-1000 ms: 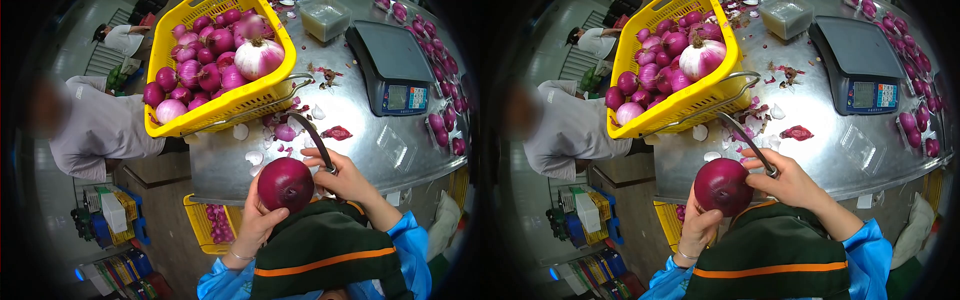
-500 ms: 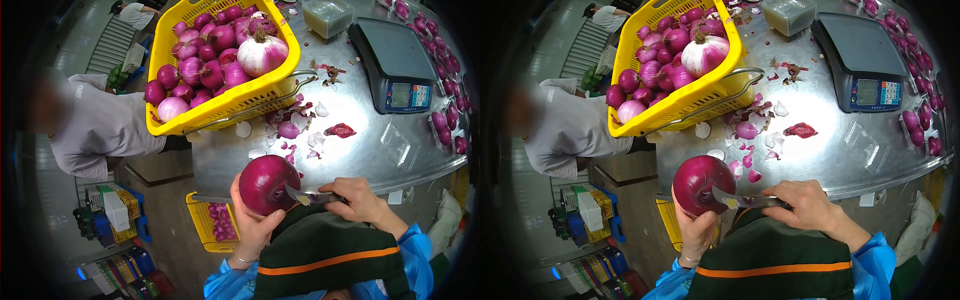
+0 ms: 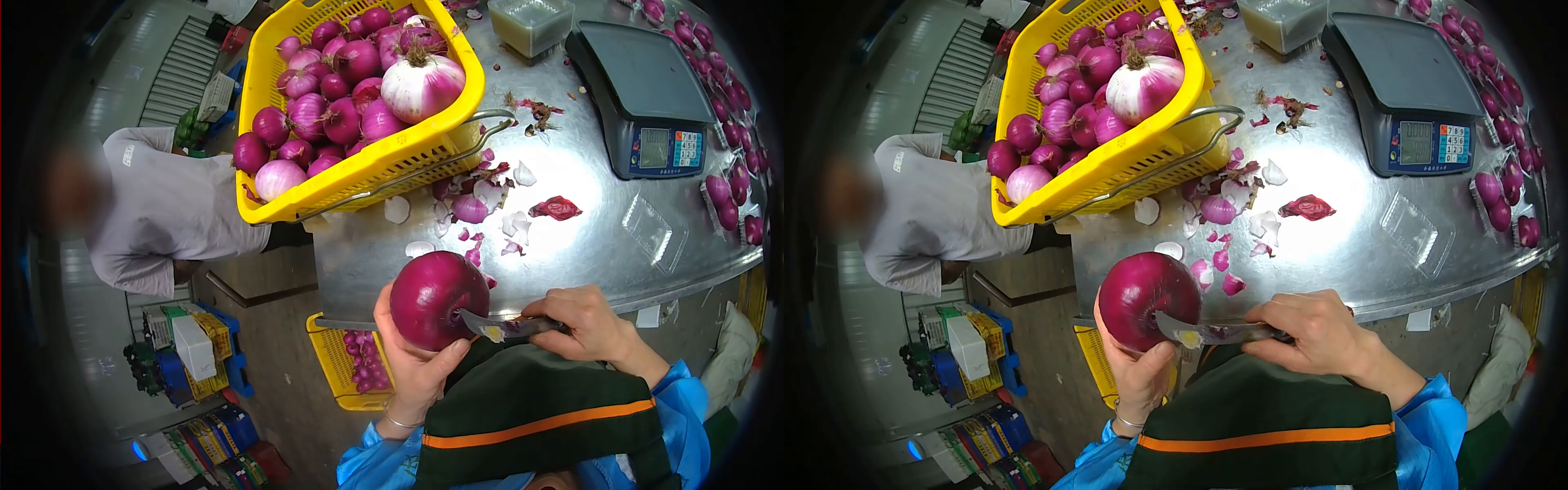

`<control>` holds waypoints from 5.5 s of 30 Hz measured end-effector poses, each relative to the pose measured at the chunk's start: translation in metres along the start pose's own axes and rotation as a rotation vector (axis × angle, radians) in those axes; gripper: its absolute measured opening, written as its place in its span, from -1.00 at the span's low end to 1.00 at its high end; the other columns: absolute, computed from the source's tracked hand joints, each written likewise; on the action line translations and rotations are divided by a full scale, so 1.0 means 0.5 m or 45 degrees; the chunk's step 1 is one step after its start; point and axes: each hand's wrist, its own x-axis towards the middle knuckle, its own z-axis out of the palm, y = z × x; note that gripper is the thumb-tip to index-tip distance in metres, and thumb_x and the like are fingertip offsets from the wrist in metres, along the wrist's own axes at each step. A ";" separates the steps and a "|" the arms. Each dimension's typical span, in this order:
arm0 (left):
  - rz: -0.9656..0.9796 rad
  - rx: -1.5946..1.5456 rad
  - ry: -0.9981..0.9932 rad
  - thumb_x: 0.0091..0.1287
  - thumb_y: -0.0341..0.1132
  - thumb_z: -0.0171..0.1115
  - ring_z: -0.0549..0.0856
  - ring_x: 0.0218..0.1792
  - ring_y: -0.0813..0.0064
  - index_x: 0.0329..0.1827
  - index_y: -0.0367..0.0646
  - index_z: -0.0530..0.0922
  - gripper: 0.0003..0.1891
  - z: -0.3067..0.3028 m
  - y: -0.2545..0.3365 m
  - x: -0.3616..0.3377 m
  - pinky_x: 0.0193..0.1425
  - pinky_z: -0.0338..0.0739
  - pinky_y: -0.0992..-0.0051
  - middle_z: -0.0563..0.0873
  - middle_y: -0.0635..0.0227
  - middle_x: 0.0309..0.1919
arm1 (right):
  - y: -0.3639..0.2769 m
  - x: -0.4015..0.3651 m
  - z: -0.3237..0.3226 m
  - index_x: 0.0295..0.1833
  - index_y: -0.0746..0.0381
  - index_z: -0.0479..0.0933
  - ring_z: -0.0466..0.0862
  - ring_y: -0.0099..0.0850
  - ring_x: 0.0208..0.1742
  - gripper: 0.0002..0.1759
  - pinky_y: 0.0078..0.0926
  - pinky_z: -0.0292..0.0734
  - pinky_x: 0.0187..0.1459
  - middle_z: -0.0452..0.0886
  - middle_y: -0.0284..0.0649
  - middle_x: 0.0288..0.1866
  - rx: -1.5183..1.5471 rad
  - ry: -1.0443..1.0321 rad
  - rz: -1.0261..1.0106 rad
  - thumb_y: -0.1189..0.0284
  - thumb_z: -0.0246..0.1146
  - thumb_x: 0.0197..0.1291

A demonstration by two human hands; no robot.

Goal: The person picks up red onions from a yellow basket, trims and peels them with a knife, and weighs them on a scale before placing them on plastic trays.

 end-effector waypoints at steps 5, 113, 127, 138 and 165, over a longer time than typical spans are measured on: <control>0.034 0.064 -0.018 -0.07 -0.51 0.49 0.43 0.24 0.27 0.36 -0.15 0.01 -0.03 -0.001 0.002 0.001 0.33 0.36 0.28 0.33 0.16 0.21 | 0.001 0.002 -0.005 -0.27 0.23 0.60 0.61 -0.30 -0.51 -0.69 -0.41 0.48 -0.52 0.58 -0.24 -0.50 -0.018 -0.029 0.009 0.21 0.38 0.02; 0.168 0.063 0.085 -0.05 -0.42 0.49 0.42 0.22 0.27 0.46 -0.10 -0.15 0.09 -0.006 0.001 -0.010 0.31 0.35 0.28 0.31 0.15 0.22 | -0.030 -0.006 0.025 -0.11 0.26 0.58 0.61 -0.30 -0.49 -0.72 -0.42 0.50 -0.47 0.58 -0.22 -0.46 0.118 0.021 -0.039 0.38 0.32 0.05; 0.177 0.090 0.087 -0.05 -0.40 0.50 0.43 0.21 0.27 0.46 -0.12 -0.16 0.10 0.001 0.001 -0.012 0.30 0.36 0.29 0.32 0.15 0.22 | -0.028 -0.004 0.030 -0.11 0.23 0.59 0.59 -0.30 -0.50 -0.71 -0.41 0.48 -0.47 0.53 -0.23 -0.51 0.146 0.062 -0.015 0.38 0.34 0.03; 0.191 0.105 0.113 -0.06 -0.39 0.49 0.45 0.18 0.27 0.46 -0.12 -0.14 0.09 0.004 0.001 -0.014 0.28 0.38 0.30 0.32 0.15 0.21 | -0.030 -0.001 0.027 -0.12 0.22 0.59 0.58 -0.30 -0.50 -0.72 -0.40 0.47 -0.48 0.52 -0.24 -0.52 0.127 0.036 -0.027 0.36 0.34 0.04; 0.132 0.119 0.176 -0.03 -0.44 0.48 0.44 0.18 0.30 0.44 -0.10 -0.08 0.03 0.016 -0.006 -0.015 0.27 0.38 0.34 0.33 0.17 0.19 | -0.014 -0.006 0.042 -0.15 0.21 0.58 0.59 -0.30 -0.50 -0.77 -0.39 0.48 -0.49 0.54 -0.25 -0.50 0.093 0.104 0.001 0.35 0.31 0.09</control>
